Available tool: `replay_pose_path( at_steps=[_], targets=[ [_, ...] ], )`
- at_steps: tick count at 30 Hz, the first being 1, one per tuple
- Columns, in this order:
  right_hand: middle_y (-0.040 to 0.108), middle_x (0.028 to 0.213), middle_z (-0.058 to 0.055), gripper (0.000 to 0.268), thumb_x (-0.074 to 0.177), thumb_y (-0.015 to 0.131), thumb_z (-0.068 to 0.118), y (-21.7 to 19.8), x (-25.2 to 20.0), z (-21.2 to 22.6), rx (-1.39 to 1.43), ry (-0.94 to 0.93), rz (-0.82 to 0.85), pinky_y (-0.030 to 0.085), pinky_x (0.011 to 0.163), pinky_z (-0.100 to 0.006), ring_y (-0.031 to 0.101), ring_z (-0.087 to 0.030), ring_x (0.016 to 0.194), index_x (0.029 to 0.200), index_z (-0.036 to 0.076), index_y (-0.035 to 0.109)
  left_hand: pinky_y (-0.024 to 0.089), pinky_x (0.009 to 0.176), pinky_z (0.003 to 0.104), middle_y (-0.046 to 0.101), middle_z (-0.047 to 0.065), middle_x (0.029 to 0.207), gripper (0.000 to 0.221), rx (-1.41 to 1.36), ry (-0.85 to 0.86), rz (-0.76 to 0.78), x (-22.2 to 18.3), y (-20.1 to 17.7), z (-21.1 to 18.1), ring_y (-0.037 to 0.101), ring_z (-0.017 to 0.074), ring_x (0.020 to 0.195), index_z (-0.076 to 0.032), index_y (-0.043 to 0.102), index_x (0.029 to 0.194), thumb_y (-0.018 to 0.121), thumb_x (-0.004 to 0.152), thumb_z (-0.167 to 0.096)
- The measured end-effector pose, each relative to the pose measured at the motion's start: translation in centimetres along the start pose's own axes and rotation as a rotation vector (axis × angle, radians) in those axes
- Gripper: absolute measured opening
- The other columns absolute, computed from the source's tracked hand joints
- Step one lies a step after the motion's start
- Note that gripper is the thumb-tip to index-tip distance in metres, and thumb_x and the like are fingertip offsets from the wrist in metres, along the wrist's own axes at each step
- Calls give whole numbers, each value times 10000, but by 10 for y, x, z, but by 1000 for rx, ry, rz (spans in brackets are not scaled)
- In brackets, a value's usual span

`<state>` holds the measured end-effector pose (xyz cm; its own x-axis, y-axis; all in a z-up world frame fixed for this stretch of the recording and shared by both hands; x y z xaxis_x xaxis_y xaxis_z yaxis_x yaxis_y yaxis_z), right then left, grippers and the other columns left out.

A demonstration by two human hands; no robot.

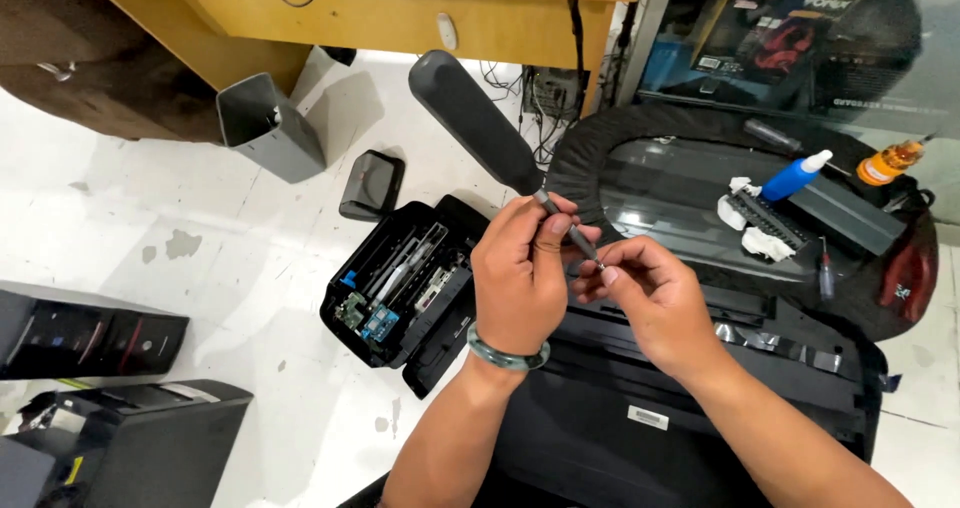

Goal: Securing the outer casing of a printer by fastening screws with a manual screwdriver.

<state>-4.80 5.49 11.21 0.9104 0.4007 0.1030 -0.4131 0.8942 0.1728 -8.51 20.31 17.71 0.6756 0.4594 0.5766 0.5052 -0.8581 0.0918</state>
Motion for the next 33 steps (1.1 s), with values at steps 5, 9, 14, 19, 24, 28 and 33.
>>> replay_pose_path(
  at_steps=[5, 9, 14, 19, 24, 28, 33],
  targets=[
    [716, 998, -216, 88, 971, 601, -1, 8, 1, 3, -2, 43, 16, 676, 707, -435, 761, -268, 827, 997, -80, 631, 683, 549, 393, 665, 180, 829, 204, 27, 6, -3, 0, -6, 0, 766, 356, 760, 104, 681, 984, 511, 1039, 7],
    [719, 988, -212, 87, 967, 596, -20, 10, 3, 2, -44, 62, 16, 668, 686, -412, 757, -255, 796, 1007, -78, 645, 679, 578, 390, 656, 179, 839, 204, 28, 3, 9, 1, -9, -2, 768, 356, 770, 103, 676, 1001, 500, 1044, 10],
    [722, 955, -221, 81, 958, 595, -38, 9, 5, -6, -43, 79, 16, 667, 650, -401, 757, -261, 771, 998, -86, 648, 679, 580, 389, 656, 172, 829, 203, 60, 23, 20, 0, -9, 2, 769, 341, 756, 98, 683, 1003, 500, 1040, 18],
    [735, 943, -203, 84, 950, 622, -15, 12, 7, -6, -59, 90, 28, 660, 641, -385, 752, -238, 764, 997, -72, 663, 675, 551, 384, 686, 130, 822, 178, 170, 72, 42, 1, -11, 8, 766, 338, 724, 62, 701, 983, 537, 1024, 5],
    [723, 867, -128, 112, 956, 650, 45, 13, 14, -11, -199, 159, 75, 628, 661, -362, 705, -172, 766, 1023, -16, 717, 641, 622, 379, 701, 107, 813, 178, 225, 88, 116, 1, -16, 19, 740, 318, 742, 12, 733, 950, 572, 1017, -23],
    [737, 829, -157, 103, 932, 684, 49, 5, 31, -22, -293, 144, 161, 622, 665, -374, 720, -190, 758, 1000, -4, 738, 611, 649, 379, 706, 129, 817, 176, 271, 107, 153, 2, -22, 32, 718, 325, 747, 11, 733, 955, 577, 1025, -33],
    [753, 737, -134, 79, 895, 733, 83, -2, 55, -37, -483, 130, 348, 595, 648, -332, 728, -190, 712, 946, 23, 740, 601, 681, 395, 709, 164, 826, 118, 335, 122, 225, -7, -32, 63, 702, 367, 759, 52, 735, 984, 620, 989, 25]
  ],
)
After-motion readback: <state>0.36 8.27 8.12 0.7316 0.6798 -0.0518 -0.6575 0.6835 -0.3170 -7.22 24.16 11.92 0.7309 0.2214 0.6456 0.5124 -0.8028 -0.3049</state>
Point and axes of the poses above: each hand's wrist, its own x-axis towards the middle knuckle, its own y-axis out of the palm, z = x × y, the point moved 1 cm from there along x, towards the middle knuckle
